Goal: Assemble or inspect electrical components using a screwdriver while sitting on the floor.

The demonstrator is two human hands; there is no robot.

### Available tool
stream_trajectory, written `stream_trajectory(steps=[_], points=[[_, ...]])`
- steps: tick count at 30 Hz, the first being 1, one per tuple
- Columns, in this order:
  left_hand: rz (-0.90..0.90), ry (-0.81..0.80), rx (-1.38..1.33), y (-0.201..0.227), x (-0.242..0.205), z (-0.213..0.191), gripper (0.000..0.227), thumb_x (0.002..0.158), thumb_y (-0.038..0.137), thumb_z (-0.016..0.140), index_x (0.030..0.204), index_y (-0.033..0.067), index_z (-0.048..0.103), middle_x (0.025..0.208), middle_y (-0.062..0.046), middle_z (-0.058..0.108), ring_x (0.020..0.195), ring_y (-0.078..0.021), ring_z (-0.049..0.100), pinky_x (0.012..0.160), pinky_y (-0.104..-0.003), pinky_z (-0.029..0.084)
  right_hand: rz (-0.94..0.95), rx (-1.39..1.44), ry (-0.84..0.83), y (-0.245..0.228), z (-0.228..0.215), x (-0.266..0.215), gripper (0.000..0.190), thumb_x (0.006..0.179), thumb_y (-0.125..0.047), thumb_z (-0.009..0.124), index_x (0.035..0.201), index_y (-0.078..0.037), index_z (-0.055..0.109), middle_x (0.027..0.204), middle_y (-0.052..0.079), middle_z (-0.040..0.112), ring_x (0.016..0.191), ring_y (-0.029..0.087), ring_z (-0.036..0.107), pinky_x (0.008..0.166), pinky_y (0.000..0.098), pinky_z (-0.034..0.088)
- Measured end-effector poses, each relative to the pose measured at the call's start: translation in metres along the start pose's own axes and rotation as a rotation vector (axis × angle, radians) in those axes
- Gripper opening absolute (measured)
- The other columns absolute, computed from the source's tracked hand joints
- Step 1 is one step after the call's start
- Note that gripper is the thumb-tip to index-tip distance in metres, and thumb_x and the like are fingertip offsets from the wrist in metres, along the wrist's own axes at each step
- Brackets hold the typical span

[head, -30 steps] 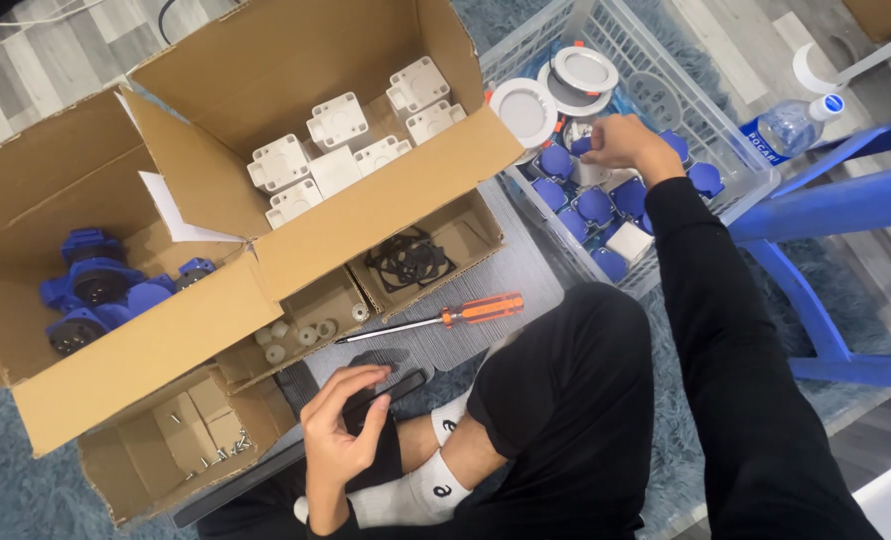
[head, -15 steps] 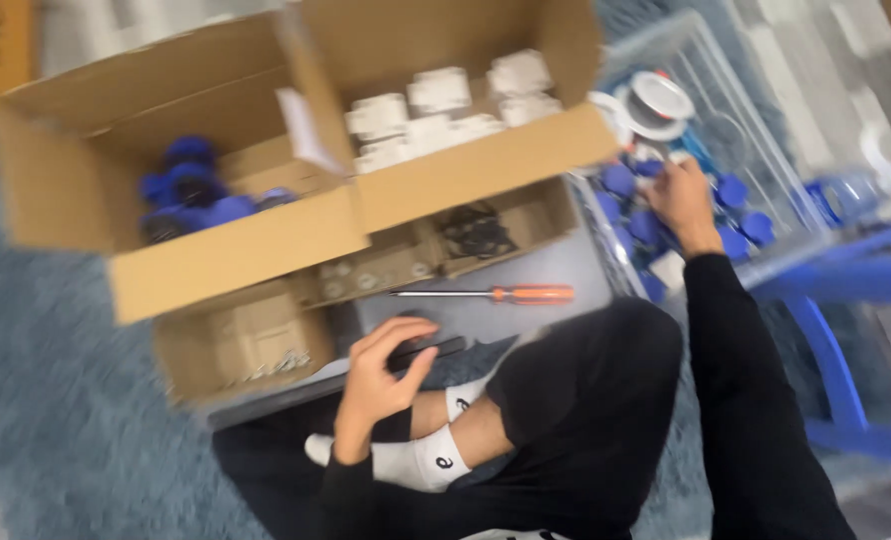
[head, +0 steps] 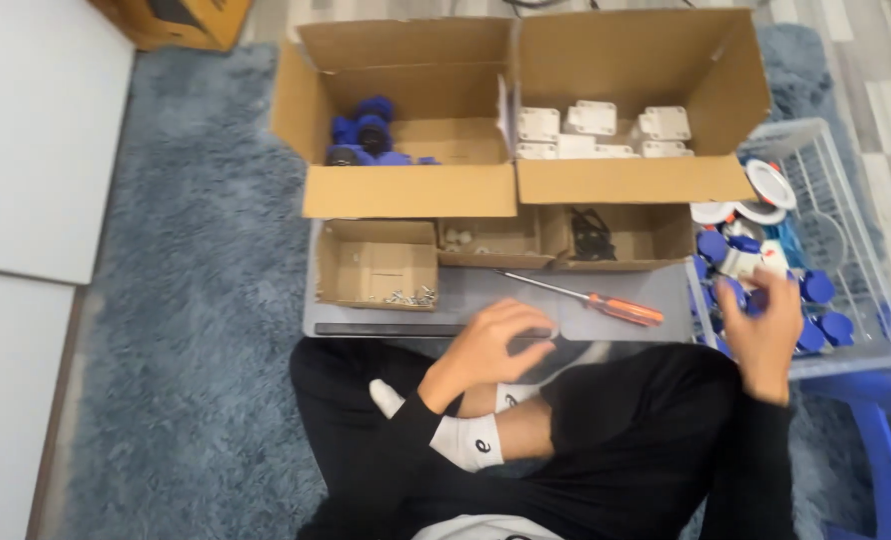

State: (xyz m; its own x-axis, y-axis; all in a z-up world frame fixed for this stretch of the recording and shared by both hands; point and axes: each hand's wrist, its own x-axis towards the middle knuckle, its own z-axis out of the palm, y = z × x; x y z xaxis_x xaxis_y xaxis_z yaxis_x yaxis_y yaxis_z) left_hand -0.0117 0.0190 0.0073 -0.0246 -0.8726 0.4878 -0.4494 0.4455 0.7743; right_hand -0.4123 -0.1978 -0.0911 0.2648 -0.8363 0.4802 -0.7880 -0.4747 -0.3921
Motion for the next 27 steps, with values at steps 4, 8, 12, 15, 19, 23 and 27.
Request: stream_trajectory(steps=[4, 8, 12, 15, 19, 23, 27], points=[[0.159, -0.074, 0.048, 0.04, 0.031, -0.056, 0.02, 0.102, 0.021, 0.08, 0.118, 0.0091, 0.076, 0.118, -0.008, 0.08, 0.104, -0.0298, 0.074, 0.108, -0.046, 0.056, 0.008, -0.03, -0.025, -0.061, -0.026, -0.04, 0.026, 0.105, -0.015, 0.092, 0.118, 0.002, 0.076, 0.131, 0.02, 0.076, 0.128, 0.037, 0.068, 0.113, 0.0477, 0.051], [0.171, -0.03, 0.24, -0.001, 0.091, -0.14, 0.034, 0.098, 0.018, 0.074, 0.131, 0.0092, 0.071, 0.13, -0.011, 0.075, 0.124, -0.0331, 0.069, 0.114, -0.049, 0.049, 0.205, -0.088, -0.1, -0.086, -0.036, -0.057, 0.021, 0.114, -0.026, 0.081, 0.119, -0.006, 0.076, 0.123, 0.011, 0.076, 0.117, 0.034, 0.07, 0.1, 0.0489, 0.052], [-0.264, -0.047, 0.783, -0.075, 0.149, -0.204, 0.035, 0.097, 0.03, 0.072, 0.129, 0.0169, 0.077, 0.131, -0.011, 0.073, 0.121, -0.0342, 0.066, 0.099, -0.053, 0.053, 0.268, -0.07, -0.141, -0.086, -0.038, -0.061, 0.019, 0.113, -0.03, 0.079, 0.114, -0.011, 0.077, 0.114, 0.008, 0.077, 0.108, 0.03, 0.072, 0.095, 0.047, 0.052], [-0.447, -0.202, 1.033, -0.158, 0.157, -0.228, 0.054, 0.093, 0.04, 0.075, 0.139, 0.0126, 0.071, 0.124, -0.023, 0.069, 0.114, -0.0505, 0.066, 0.09, -0.065, 0.055, 0.273, 0.005, -0.154, -0.085, -0.035, -0.057, 0.017, 0.11, -0.027, 0.079, 0.11, -0.01, 0.077, 0.11, 0.008, 0.078, 0.101, 0.025, 0.077, 0.092, 0.0436, 0.053], [-0.671, -0.276, 1.015, -0.196, 0.159, -0.228, 0.054, 0.085, 0.036, 0.078, 0.137, 0.0221, 0.072, 0.125, -0.021, 0.066, 0.119, -0.0482, 0.064, 0.099, -0.063, 0.052, 0.403, -0.006, -0.195, -0.106, -0.049, -0.049, 0.021, 0.109, -0.033, 0.076, 0.11, -0.012, 0.079, 0.112, 0.007, 0.078, 0.104, 0.026, 0.075, 0.09, 0.0456, 0.052], [-0.729, -0.2, 0.957, -0.207, 0.163, -0.224, 0.059, 0.08, 0.036, 0.09, 0.136, 0.0201, 0.077, 0.129, -0.02, 0.057, 0.116, -0.0513, 0.066, 0.103, -0.06, 0.055, 0.426, 0.041, -0.216, -0.117, -0.057, -0.043, 0.021, 0.107, -0.032, 0.074, 0.108, -0.011, 0.078, 0.112, 0.005, 0.079, 0.104, 0.025, 0.076, 0.093, 0.0436, 0.053], [-0.672, -0.249, 0.981, -0.209, 0.164, -0.227, 0.062, 0.083, 0.037, 0.099, 0.133, 0.0071, 0.077, 0.132, -0.024, 0.052, 0.114, -0.0552, 0.055, 0.103, -0.063, 0.053, 0.451, 0.076, -0.259, -0.127, -0.064, -0.036, 0.022, 0.109, -0.031, 0.072, 0.107, -0.01, 0.076, 0.114, 0.004, 0.079, 0.105, 0.024, 0.075, 0.091, 0.0435, 0.053]])
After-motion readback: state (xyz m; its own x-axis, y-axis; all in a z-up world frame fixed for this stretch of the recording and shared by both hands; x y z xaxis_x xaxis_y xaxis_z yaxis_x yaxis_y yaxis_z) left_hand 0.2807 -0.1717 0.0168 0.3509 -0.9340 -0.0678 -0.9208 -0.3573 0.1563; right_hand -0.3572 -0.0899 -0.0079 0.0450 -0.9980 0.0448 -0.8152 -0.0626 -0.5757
